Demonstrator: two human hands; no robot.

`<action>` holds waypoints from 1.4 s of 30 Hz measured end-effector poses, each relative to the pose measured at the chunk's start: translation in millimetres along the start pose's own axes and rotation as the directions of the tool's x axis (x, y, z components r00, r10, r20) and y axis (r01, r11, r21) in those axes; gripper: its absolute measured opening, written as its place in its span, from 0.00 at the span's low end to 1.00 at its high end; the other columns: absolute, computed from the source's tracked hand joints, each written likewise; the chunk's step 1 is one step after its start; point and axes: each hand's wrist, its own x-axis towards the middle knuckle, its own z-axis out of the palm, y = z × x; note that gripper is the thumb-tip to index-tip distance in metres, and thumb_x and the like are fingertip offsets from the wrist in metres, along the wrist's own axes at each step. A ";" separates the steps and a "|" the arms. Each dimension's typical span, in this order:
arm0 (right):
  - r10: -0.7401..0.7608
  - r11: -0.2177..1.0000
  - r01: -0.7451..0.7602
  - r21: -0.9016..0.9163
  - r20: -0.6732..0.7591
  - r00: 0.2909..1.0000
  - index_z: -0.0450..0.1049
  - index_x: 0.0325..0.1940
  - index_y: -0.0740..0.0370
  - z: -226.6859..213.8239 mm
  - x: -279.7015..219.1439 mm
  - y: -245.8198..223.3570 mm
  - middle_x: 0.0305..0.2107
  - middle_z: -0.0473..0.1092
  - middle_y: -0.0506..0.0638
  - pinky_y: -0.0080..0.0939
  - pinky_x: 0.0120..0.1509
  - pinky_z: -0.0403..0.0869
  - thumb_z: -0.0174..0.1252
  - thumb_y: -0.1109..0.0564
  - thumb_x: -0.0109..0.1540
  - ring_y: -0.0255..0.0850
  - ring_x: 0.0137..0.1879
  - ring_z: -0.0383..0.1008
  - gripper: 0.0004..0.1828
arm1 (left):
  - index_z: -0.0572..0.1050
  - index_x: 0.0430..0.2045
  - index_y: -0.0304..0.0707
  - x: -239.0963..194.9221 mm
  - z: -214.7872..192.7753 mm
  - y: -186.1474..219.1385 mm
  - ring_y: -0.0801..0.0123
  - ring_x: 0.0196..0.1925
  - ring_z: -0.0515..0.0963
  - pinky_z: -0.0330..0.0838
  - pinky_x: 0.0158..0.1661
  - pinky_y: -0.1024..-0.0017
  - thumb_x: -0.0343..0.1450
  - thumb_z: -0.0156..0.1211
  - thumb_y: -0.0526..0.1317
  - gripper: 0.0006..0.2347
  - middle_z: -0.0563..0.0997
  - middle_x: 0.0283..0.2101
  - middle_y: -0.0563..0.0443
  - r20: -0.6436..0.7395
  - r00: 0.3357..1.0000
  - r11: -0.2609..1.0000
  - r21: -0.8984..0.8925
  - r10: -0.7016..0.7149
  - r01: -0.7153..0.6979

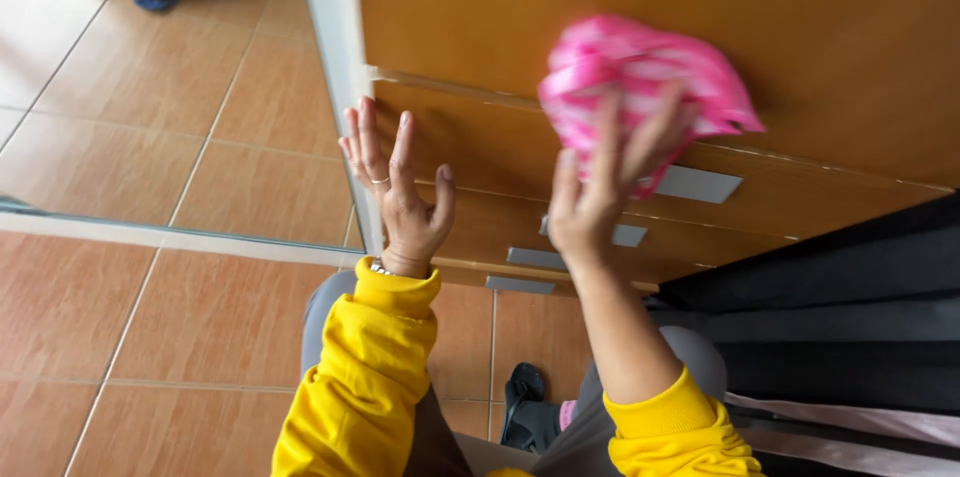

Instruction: A person sitting on the floor wipes the interior of an open drawer and the exterior front panels of a wooden chest of drawers using a pink striped cloth.

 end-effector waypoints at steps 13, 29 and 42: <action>-0.259 0.922 0.339 -0.186 0.355 0.898 0.57 0.81 0.37 59.3 38.0 -68.9 0.78 0.40 0.54 0.78 0.81 0.26 0.63 0.49 0.72 0.61 0.83 0.29 0.35 | 0.56 0.73 0.47 7.7 -19.9 -15.1 0.45 0.82 0.47 0.38 0.78 0.43 0.75 0.54 0.46 0.29 0.50 0.78 0.42 -0.101 0.995 0.977 -0.209 0.020 -0.041; -0.063 0.983 0.044 -0.176 -0.103 0.993 0.56 0.84 0.45 -34.7 76.3 33.4 0.81 0.35 0.44 0.73 0.97 0.34 0.49 0.41 0.77 0.53 0.90 0.30 0.31 | 0.57 0.72 0.49 12.2 -6.2 -2.4 0.48 0.84 0.43 0.31 0.81 0.42 0.72 0.58 0.41 0.30 0.46 0.79 0.43 -0.082 0.996 0.997 -0.067 0.019 -0.025; -0.201 0.877 0.291 -0.382 0.257 0.945 0.66 0.81 0.40 -46.0 128.7 2.6 0.78 0.35 0.52 0.77 0.91 0.31 0.77 0.51 0.73 0.61 0.85 0.29 0.37 | 0.76 0.64 0.52 60.9 30.5 12.0 0.56 0.79 0.47 0.28 0.77 0.48 0.77 0.60 0.39 0.18 0.59 0.74 0.52 -0.093 0.963 0.960 0.152 0.252 -0.236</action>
